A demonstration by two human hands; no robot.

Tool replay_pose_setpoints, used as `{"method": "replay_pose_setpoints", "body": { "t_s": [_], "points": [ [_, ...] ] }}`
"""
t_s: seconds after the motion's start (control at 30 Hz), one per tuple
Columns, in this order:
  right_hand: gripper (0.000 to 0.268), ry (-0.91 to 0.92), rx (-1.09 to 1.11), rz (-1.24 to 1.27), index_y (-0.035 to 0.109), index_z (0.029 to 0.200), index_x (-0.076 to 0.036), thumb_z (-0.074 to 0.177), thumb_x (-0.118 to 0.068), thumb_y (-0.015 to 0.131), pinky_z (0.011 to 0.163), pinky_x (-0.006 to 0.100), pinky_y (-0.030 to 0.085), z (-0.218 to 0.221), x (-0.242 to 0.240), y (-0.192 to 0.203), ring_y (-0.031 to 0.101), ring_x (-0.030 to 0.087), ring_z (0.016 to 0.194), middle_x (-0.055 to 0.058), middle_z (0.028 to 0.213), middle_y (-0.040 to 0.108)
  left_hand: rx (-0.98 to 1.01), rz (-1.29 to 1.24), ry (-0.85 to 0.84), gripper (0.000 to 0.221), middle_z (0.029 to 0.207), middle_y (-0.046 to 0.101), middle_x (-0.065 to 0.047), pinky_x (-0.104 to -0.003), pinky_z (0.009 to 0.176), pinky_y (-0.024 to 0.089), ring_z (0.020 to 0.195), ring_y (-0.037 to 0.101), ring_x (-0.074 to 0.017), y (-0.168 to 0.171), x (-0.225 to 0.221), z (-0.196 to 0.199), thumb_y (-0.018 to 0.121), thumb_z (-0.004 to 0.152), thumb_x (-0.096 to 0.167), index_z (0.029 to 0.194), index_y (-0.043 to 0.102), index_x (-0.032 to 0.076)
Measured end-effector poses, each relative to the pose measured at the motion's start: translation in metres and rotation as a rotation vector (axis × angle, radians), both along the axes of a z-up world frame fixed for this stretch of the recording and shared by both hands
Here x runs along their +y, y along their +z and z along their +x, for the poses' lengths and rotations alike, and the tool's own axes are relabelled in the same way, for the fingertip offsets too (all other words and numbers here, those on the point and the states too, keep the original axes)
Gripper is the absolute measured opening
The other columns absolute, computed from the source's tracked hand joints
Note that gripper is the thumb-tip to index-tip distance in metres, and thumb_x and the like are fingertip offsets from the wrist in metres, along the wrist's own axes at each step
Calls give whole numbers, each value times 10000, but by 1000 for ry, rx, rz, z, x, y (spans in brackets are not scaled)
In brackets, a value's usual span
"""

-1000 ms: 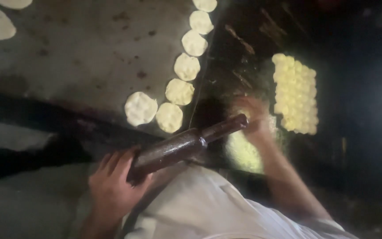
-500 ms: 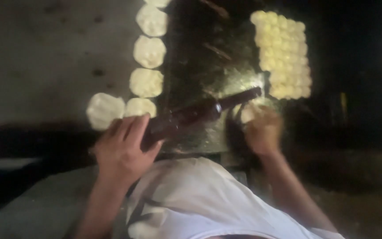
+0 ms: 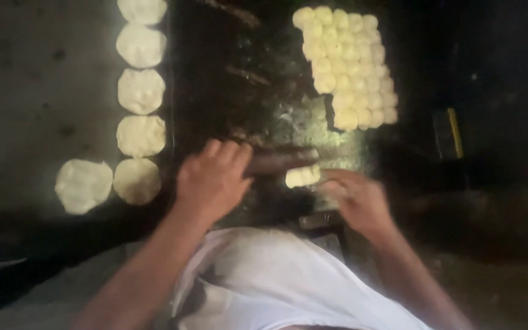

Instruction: The recorder uses a rolling pin and hands to flatten small pieces of dough into rounds and places them on a metal tray.

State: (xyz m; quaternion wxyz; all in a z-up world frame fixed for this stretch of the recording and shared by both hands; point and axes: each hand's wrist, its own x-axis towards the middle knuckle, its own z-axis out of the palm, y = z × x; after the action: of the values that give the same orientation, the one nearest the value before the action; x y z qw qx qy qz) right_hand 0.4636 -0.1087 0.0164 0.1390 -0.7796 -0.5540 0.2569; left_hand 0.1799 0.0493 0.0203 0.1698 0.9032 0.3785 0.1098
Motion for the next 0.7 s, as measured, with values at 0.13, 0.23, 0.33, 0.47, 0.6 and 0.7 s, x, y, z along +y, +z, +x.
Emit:
{"method": "replay_pose_setpoints", "body": {
  "t_s": [0.13,0.23,0.33,0.47,0.6,0.7],
  "points": [
    [134,-12,-466,557,699,1031,-92,1025,-199,619,972,529,493,45,10,-19,654,358,1052,147,1096,737,-45,19,-165,646,1202,612,-92,-447,782,592,1134,631,-288,-16,10,35,817,732,443,1267,616,142],
    [124,90,-603,639,656,1139,-45,1064,-117,590,786,524,524,78,37,-46,651,434,925,230,1067,690,30,-100,-199,641,1292,558,-130,-463,759,594,1105,641,-318,-10,29,63,707,814,576,1276,602,145],
    [126,-115,-332,545,656,1151,-45,1074,-90,567,706,485,546,88,53,-56,692,376,813,205,984,711,156,-243,-100,661,1392,503,-127,-487,753,601,1036,669,-347,-7,38,71,547,952,650,1365,552,134],
    [94,34,-372,645,637,1137,-42,1063,-62,584,742,466,563,76,15,-69,707,362,859,209,983,719,96,-107,-145,677,1334,546,-106,-486,751,585,1041,655,-332,-13,7,54,623,864,593,1374,565,151],
    [217,146,-221,391,709,1161,-76,953,-30,668,746,422,592,56,0,-45,740,335,862,179,1057,738,-12,113,-235,617,1165,638,-33,-461,817,549,1102,631,-267,-33,-13,39,778,743,407,1287,619,160],
    [358,150,-83,317,673,1206,-42,863,-105,752,671,424,569,14,46,-1,697,343,710,169,1084,720,-75,125,-300,528,1136,655,-14,-446,859,538,1124,616,-246,-27,-13,25,801,775,315,1257,641,167]
  ]
}}
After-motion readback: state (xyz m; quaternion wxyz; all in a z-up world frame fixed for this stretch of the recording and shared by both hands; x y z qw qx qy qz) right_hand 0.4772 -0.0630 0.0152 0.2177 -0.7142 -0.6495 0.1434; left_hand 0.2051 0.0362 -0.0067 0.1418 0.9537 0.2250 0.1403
